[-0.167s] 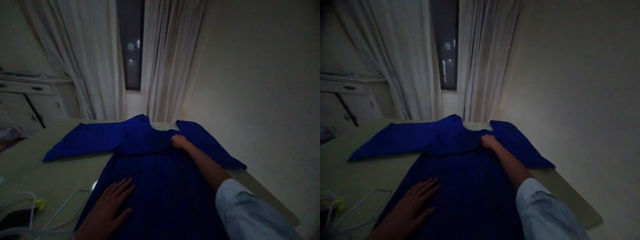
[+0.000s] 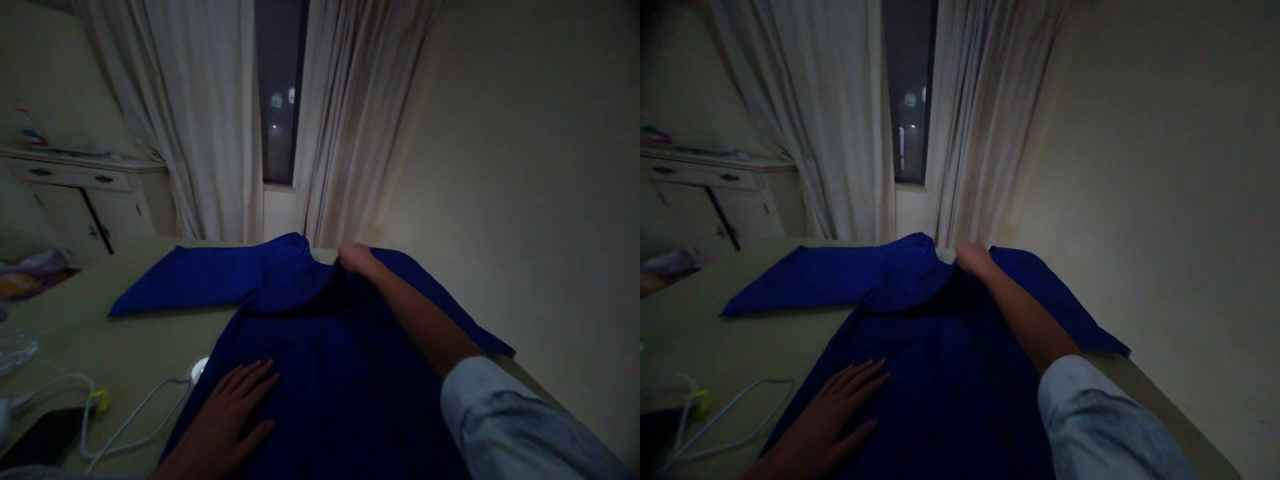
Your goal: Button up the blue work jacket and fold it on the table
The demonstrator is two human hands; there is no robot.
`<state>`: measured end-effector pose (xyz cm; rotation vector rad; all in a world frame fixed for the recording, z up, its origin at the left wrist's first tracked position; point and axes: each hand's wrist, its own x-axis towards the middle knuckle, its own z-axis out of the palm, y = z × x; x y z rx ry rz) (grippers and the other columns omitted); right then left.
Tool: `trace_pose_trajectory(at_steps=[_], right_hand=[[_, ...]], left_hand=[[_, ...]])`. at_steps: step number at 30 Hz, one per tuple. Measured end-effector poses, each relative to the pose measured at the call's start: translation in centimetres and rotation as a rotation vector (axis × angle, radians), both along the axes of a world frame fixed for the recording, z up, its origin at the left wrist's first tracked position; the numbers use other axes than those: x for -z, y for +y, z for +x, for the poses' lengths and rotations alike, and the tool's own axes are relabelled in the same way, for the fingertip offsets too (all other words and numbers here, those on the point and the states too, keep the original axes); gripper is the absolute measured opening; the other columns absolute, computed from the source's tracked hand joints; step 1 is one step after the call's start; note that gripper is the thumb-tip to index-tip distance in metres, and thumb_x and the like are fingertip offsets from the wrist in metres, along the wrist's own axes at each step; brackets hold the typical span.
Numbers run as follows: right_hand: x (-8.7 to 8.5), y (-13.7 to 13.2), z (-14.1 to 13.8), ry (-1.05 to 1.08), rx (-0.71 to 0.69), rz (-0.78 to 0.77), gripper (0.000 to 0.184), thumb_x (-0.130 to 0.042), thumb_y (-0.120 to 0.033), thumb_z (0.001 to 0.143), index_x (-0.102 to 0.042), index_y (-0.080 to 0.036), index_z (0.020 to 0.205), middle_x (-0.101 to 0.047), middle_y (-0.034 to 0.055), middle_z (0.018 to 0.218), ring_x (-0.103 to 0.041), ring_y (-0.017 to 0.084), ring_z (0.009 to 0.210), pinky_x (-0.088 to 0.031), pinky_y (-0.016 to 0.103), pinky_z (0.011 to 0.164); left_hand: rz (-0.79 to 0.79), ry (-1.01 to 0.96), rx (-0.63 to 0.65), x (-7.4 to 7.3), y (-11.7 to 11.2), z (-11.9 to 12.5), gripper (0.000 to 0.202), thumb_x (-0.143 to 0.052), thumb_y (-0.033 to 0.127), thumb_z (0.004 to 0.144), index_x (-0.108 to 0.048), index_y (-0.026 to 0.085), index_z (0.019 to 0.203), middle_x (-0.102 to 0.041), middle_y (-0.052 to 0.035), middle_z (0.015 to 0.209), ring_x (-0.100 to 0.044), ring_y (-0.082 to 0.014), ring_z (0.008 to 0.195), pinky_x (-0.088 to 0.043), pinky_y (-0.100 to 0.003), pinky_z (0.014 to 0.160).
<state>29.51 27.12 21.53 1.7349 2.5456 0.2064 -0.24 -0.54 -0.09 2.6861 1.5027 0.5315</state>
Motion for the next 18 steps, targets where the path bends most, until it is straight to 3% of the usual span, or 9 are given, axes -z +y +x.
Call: trace_pose_trajectory(at_steps=[2, 4, 6, 7, 10, 13, 15, 16, 18], right_hand=[[-2.4, 1.9, -2.7, 0.278, -0.165, 0.078, 0.049, -0.048, -0.031, 0.108, -0.05, -0.027, 0.157, -0.061, 0.0138, 0.151, -0.058, 0.028, 0.139, -0.05, 0.046, 0.112], [-3.5, 3.5, -5.1, 0.772, -0.411, 0.099, 0.053, -0.043, -0.04, 0.111, -0.033, -0.039, 0.163, -0.055, 0.0059, 0.158, -0.057, 0.022, 0.139, -0.05, 0.044, 0.112], [-2.3, 4.1, -6.7, 1.172, -0.59, 0.03, 0.057, -0.045, -0.048, 0.11, -0.029, -0.041, 0.164, -0.058, 0.0058, 0.154, -0.062, 0.021, 0.131, -0.053, 0.044, 0.108], [-0.7, 3.8, -7.1, 1.229, -0.609, -0.031, 0.059, -0.049, -0.051, 0.108, -0.032, -0.038, 0.163, -0.062, 0.0079, 0.149, -0.065, 0.022, 0.126, -0.054, 0.043, 0.106], [6.7, 0.9, -7.2, 0.872, -0.421, -0.134, 0.062, -0.079, -0.048, 0.089, -0.061, -0.023, 0.143, -0.072, 0.0122, 0.129, -0.069, 0.026, 0.115, -0.056, 0.04, 0.102], [13.3, -2.1, -5.9, 0.681, -0.272, -0.049, 0.029, -0.092, -0.026, 0.071, -0.078, -0.02, 0.096, -0.076, 0.0074, 0.099, -0.072, 0.025, 0.097, -0.058, 0.035, 0.091], [14.6, -2.8, -3.7, 0.723, -0.2, 0.06, 0.011, -0.083, -0.018, 0.077, -0.074, -0.02, 0.082, -0.075, 0.0046, 0.089, -0.072, 0.022, 0.089, -0.057, 0.031, 0.086], [14.1, -2.6, -2.0, 0.759, -0.15, 0.142, 0.004, -0.075, -0.016, 0.083, -0.073, -0.02, 0.084, -0.075, 0.0047, 0.09, -0.071, 0.021, 0.089, -0.057, 0.03, 0.087], [11.5, -1.9, 3.0, 0.848, -0.006, 0.358, 0.016, -0.057, -0.016, 0.094, -0.072, -0.019, 0.099, -0.074, 0.0082, 0.1, -0.069, 0.022, 0.098, -0.055, 0.032, 0.092]], left_hand=[[0.0, 0.004, -0.002, -0.2, -0.1, 0.0, 0.071, -0.059, 0.055, 0.102, -0.026, 0.046, 0.165, -0.039, 0.0048, 0.168, -0.049, -0.0284, 0.148, -0.045, -0.05, 0.121], [-0.001, 0.017, 0.003, -0.4, -0.1, 0.1, 0.071, -0.057, 0.055, 0.103, -0.025, 0.045, 0.165, -0.039, 0.0047, 0.169, -0.049, -0.028, 0.148, -0.045, -0.049, 0.121], [0.001, 0.026, 0.008, -0.7, -0.1, 0.2, 0.07, -0.056, 0.054, 0.103, -0.025, 0.045, 0.165, -0.038, 0.0046, 0.169, -0.049, -0.0277, 0.148, -0.046, -0.049, 0.121], [0.003, 0.032, 0.011, -0.7, 0.0, 0.2, 0.069, -0.056, 0.055, 0.104, -0.025, 0.045, 0.165, -0.038, 0.0047, 0.168, -0.049, -0.0277, 0.148, -0.046, -0.05, 0.121], [0.016, 0.054, 0.015, -0.7, 0.1, 0.2, 0.068, -0.054, 0.056, 0.104, -0.026, 0.045, 0.165, -0.038, 0.0049, 0.169, -0.049, -0.0279, 0.148, -0.047, -0.051, 0.12], [0.051, 0.065, 0.016, -0.5, 0.1, 0.1, 0.068, -0.055, 0.054, 0.104, -0.026, 0.044, 0.165, -0.038, 0.0041, 0.168, -0.05, -0.0276, 0.148, -0.049, -0.05, 0.119], [0.081, 0.072, 0.026, -0.4, 0.0, 0.0, 0.07, -0.054, 0.053, 0.104, -0.023, 0.042, 0.166, -0.039, 0.0037, 0.168, -0.051, -0.0271, 0.147, -0.051, -0.048, 0.118], [0.097, 0.078, 0.03, -0.2, 0.0, 0.0, 0.071, -0.054, 0.053, 0.104, -0.021, 0.042, 0.167, -0.038, 0.0037, 0.168, -0.051, -0.0271, 0.147, -0.052, -0.048, 0.117], [0.129, 0.094, 0.035, 0.1, 0.0, -0.1, 0.074, -0.054, 0.054, 0.104, -0.018, 0.041, 0.167, -0.037, 0.0037, 0.168, -0.051, -0.0274, 0.147, -0.053, -0.049, 0.115]])
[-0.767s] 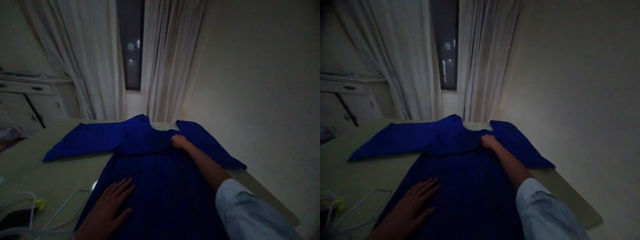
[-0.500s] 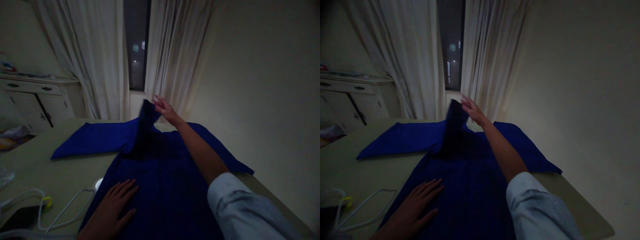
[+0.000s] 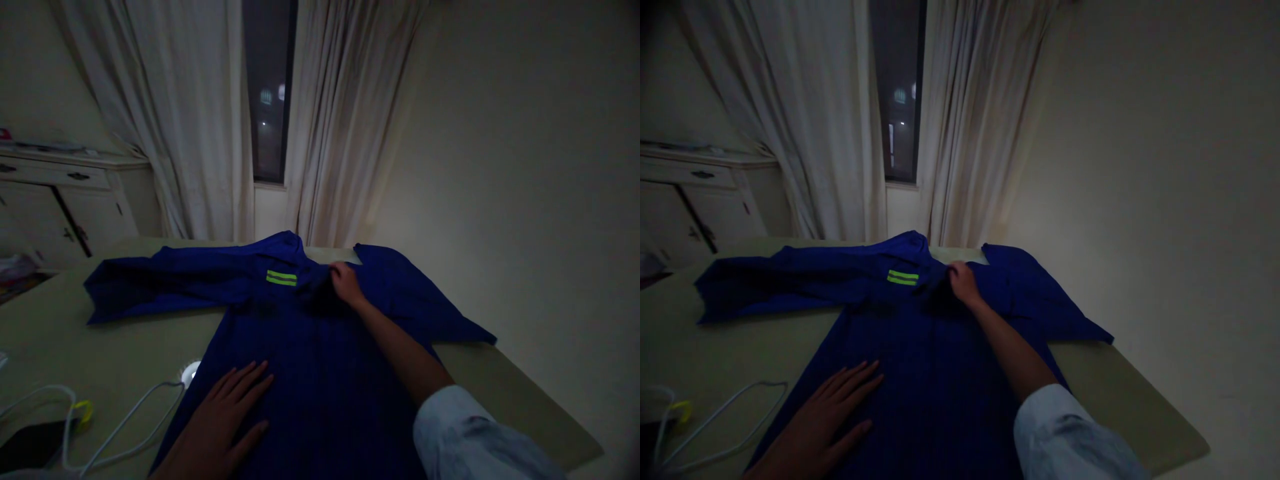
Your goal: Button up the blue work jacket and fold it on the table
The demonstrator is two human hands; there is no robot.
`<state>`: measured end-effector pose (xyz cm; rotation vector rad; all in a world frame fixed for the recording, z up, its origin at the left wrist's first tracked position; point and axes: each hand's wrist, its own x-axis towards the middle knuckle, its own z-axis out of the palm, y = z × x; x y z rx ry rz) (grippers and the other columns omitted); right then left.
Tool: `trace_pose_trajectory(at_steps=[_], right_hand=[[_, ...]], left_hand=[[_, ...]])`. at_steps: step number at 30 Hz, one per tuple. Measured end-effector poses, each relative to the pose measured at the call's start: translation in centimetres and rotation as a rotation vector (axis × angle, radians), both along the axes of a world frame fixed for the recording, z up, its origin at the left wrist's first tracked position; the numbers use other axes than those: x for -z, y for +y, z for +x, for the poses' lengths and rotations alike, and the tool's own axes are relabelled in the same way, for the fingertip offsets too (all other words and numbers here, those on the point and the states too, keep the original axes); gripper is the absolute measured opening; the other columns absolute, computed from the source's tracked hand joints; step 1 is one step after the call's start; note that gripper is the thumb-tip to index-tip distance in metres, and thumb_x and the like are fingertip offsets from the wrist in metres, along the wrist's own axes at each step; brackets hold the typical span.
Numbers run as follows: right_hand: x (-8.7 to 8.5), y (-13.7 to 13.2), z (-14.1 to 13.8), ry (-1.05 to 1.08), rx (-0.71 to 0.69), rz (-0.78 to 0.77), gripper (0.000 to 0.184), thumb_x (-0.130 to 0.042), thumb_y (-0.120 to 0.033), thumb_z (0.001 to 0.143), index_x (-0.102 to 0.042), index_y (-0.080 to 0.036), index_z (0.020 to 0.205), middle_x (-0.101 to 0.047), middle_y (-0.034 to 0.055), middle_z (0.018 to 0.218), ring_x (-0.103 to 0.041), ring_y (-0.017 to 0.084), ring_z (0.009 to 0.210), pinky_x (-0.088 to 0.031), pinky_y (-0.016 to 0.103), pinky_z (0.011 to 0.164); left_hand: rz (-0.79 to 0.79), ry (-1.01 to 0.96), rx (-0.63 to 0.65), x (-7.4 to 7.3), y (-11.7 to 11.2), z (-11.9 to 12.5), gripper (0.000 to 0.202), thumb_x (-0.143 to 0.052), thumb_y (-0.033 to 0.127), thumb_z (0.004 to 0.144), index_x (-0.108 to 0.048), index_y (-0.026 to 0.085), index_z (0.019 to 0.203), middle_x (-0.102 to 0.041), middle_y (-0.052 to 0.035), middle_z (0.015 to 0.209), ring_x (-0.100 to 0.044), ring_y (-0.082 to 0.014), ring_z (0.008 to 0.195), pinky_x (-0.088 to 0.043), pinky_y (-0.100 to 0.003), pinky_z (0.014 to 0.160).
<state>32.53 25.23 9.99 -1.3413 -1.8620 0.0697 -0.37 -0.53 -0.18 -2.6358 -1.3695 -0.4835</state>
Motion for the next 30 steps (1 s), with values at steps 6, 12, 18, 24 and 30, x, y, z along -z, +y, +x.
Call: trace_pose_trajectory(at_steps=[6, 12, 18, 24, 30], right_hand=[[-8.2, -1.2, 19.1, 0.402, 0.724, 0.48, 0.053, -0.019, -0.01, 0.098, -0.038, -0.014, 0.147, -0.05, 0.0228, 0.131, -0.055, 0.033, 0.125, -0.042, 0.059, 0.106], [-2.7, -1.2, 16.5, 0.075, 0.523, 0.266, 0.034, -0.045, -0.025, 0.1, -0.054, -0.013, 0.13, -0.058, 0.0163, 0.116, -0.059, 0.03, 0.109, -0.046, 0.052, 0.103], [4.4, 2.9, 3.2, -0.287, 0.024, -0.263, 0.046, -0.082, -0.037, 0.086, -0.069, -0.022, 0.127, -0.066, 0.0104, 0.126, -0.064, 0.024, 0.117, -0.048, 0.033, 0.103], [3.3, 6.5, -1.4, -0.273, 0.046, -0.341, 0.018, -0.067, -0.019, 0.093, -0.074, -0.016, 0.109, -0.073, 0.0151, 0.11, -0.071, 0.029, 0.106, -0.052, 0.04, 0.097], [-5.1, 11.5, -1.5, -0.156, 0.092, -0.195, 0.049, -0.032, -0.021, 0.108, -0.043, -0.013, 0.155, -0.057, 0.0176, 0.15, -0.053, 0.022, 0.141, -0.045, 0.037, 0.111]], left_hand=[[0.207, 0.015, 0.022, 0.9, 0.7, 0.1, 0.079, -0.057, 0.056, 0.099, -0.021, 0.04, 0.168, -0.044, 0.0043, 0.162, -0.064, -0.0262, 0.134, -0.066, -0.044, 0.099], [0.274, -0.004, 0.056, 0.1, 1.0, 0.6, 0.088, -0.061, 0.055, 0.094, -0.019, 0.038, 0.169, -0.052, 0.0047, 0.156, -0.068, -0.0259, 0.128, -0.07, -0.04, 0.089], [0.238, -0.018, 0.044, -0.4, 0.9, 0.5, 0.089, -0.064, 0.051, 0.092, -0.019, 0.041, 0.169, -0.053, 0.005, 0.157, -0.067, -0.0274, 0.129, -0.07, -0.042, 0.092], [0.067, 0.0, 0.03, -0.3, 0.9, 0.1, 0.088, -0.063, 0.053, 0.094, -0.014, 0.049, 0.167, -0.047, 0.0063, 0.16, -0.064, -0.0296, 0.134, -0.066, -0.049, 0.101], [-0.123, -0.06, -0.006, 0.4, 1.1, 0.0, 0.086, -0.065, 0.054, 0.094, -0.014, 0.057, 0.163, -0.041, 0.0092, 0.164, -0.058, -0.0336, 0.14, -0.061, -0.056, 0.109]])
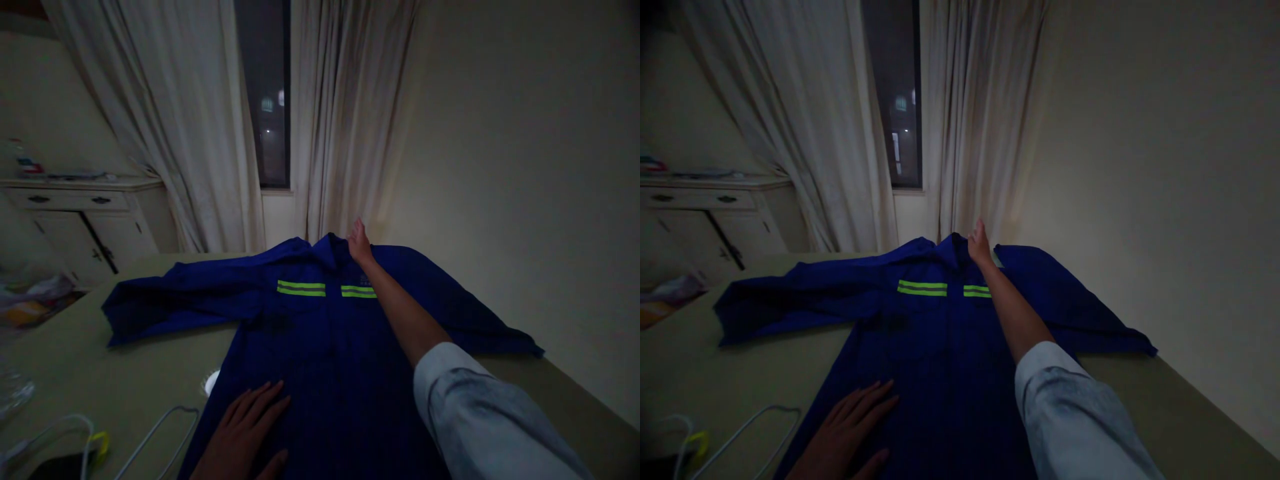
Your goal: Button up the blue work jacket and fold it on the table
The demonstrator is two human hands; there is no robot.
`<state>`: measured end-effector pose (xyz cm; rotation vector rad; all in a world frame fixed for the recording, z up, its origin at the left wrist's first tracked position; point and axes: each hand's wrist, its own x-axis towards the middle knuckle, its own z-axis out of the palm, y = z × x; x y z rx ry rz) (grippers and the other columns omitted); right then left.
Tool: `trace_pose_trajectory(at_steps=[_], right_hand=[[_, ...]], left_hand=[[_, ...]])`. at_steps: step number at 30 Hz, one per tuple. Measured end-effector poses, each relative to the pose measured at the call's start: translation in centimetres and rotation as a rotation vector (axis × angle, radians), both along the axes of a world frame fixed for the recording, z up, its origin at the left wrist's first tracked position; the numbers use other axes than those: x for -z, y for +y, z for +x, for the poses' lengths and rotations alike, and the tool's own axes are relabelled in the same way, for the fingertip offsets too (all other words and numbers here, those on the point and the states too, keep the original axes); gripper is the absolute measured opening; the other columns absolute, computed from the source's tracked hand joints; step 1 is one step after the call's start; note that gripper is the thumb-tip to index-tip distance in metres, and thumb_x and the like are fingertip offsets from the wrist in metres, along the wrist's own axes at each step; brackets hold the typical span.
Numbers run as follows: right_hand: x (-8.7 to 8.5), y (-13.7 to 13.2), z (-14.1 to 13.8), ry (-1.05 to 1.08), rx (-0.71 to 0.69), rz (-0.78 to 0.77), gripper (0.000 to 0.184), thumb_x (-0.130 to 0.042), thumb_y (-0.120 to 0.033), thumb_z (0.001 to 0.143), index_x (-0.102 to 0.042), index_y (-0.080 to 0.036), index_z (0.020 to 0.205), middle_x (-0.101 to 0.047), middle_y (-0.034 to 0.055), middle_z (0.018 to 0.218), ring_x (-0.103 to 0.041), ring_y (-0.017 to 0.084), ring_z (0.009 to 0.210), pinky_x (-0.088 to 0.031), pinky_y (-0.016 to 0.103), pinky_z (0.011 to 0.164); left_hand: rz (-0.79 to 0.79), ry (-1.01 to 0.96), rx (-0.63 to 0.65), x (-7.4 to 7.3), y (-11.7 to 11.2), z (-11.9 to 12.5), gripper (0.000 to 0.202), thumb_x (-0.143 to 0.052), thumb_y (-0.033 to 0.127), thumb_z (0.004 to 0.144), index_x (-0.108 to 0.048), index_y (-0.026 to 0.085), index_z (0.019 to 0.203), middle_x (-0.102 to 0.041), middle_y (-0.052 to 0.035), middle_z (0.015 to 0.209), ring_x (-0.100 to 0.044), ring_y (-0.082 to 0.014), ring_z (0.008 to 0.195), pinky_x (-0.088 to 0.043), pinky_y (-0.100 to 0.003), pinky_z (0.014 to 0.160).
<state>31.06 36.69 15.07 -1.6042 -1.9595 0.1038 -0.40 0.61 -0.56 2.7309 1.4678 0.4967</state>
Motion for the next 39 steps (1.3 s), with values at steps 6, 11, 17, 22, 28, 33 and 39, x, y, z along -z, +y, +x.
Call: trace_pose_trajectory(at_steps=[6, 11, 17, 22, 28, 33, 39], right_hand=[[7.1, -5.2, -2.7, -0.091, -0.025, -0.224, 0.041, -0.073, -0.053, 0.092, -0.072, -0.015, 0.108, -0.077, 0.0141, 0.109, -0.073, 0.028, 0.102, -0.055, 0.035, 0.088], [11.5, -6.5, -3.6, -0.103, 0.1, -0.303, 0.03, -0.059, -0.046, 0.103, -0.071, -0.019, 0.112, -0.075, 0.0143, 0.118, -0.072, 0.029, 0.111, -0.053, 0.037, 0.09], [11.3, -4.8, -3.2, -0.093, 0.227, -0.337, 0.038, -0.05, -0.047, 0.107, -0.069, -0.017, 0.12, -0.073, 0.0224, 0.121, -0.072, 0.034, 0.115, -0.052, 0.042, 0.09], [12.1, -5.1, -3.4, -0.099, 0.183, -0.31, 0.036, -0.04, -0.045, 0.111, -0.061, -0.022, 0.13, -0.073, 0.0175, 0.121, -0.072, 0.031, 0.113, -0.05, 0.042, 0.093], [12.4, -4.6, -2.6, -0.041, 0.121, -0.296, 0.027, -0.041, -0.038, 0.111, -0.064, -0.028, 0.12, -0.072, 0.0093, 0.124, -0.069, 0.025, 0.114, -0.048, 0.035, 0.092], [12.7, -3.3, -1.4, 0.115, 0.179, -0.276, 0.029, -0.045, -0.036, 0.107, -0.072, -0.026, 0.11, -0.075, 0.0056, 0.119, -0.068, 0.023, 0.108, -0.048, 0.029, 0.083], [11.8, -2.6, 1.3, 0.239, 0.23, -0.212, 0.044, -0.031, -0.026, 0.105, -0.071, -0.014, 0.118, -0.076, 0.0104, 0.108, -0.065, 0.022, 0.1, -0.049, 0.028, 0.082]], left_hand=[[-0.002, -0.003, 0.0, 0.0, 0.1, 0.1, 0.084, -0.063, 0.055, 0.095, -0.015, 0.057, 0.164, -0.041, 0.01, 0.165, -0.057, -0.0331, 0.141, -0.06, -0.055, 0.11], [0.051, 0.025, -0.003, 1.0, -0.1, -0.3, 0.085, -0.062, 0.054, 0.095, -0.014, 0.055, 0.165, -0.042, 0.009, 0.164, -0.058, -0.0312, 0.14, -0.06, -0.054, 0.11], [-0.023, 0.139, -0.033, -2.0, 1.6, 2.6, 0.039, -0.061, 0.054, 0.093, -0.07, 0.042, 0.13, -0.072, -0.0029, 0.137, -0.071, -0.0355, 0.115, -0.064, -0.055, 0.089], [0.024, 0.161, -0.082, -7.0, 10.8, 10.1, 0.037, -0.037, 0.023, 0.105, -0.074, 0.025, 0.108, -0.075, -0.0103, 0.115, -0.069, -0.0296, 0.108, -0.054, -0.05, 0.096], [-0.013, 0.037, -0.345, -3.8, 22.9, 12.8, 0.06, -0.041, 0.049, 0.106, -0.045, 0.025, 0.161, -0.041, -0.0121, 0.168, -0.033, -0.0358, 0.157, -0.021, -0.061, 0.127], [-0.094, 0.045, -0.401, -1.1, 24.7, 12.0, 0.068, -0.035, 0.062, 0.104, -0.043, 0.027, 0.162, -0.037, -0.0118, 0.17, -0.032, -0.038, 0.157, -0.016, -0.065, 0.127], [-0.084, 0.051, -0.416, -1.0, 24.6, 12.1, 0.07, -0.033, 0.065, 0.104, -0.043, 0.028, 0.162, -0.039, -0.0119, 0.169, -0.033, -0.037, 0.157, -0.018, -0.063, 0.127]])
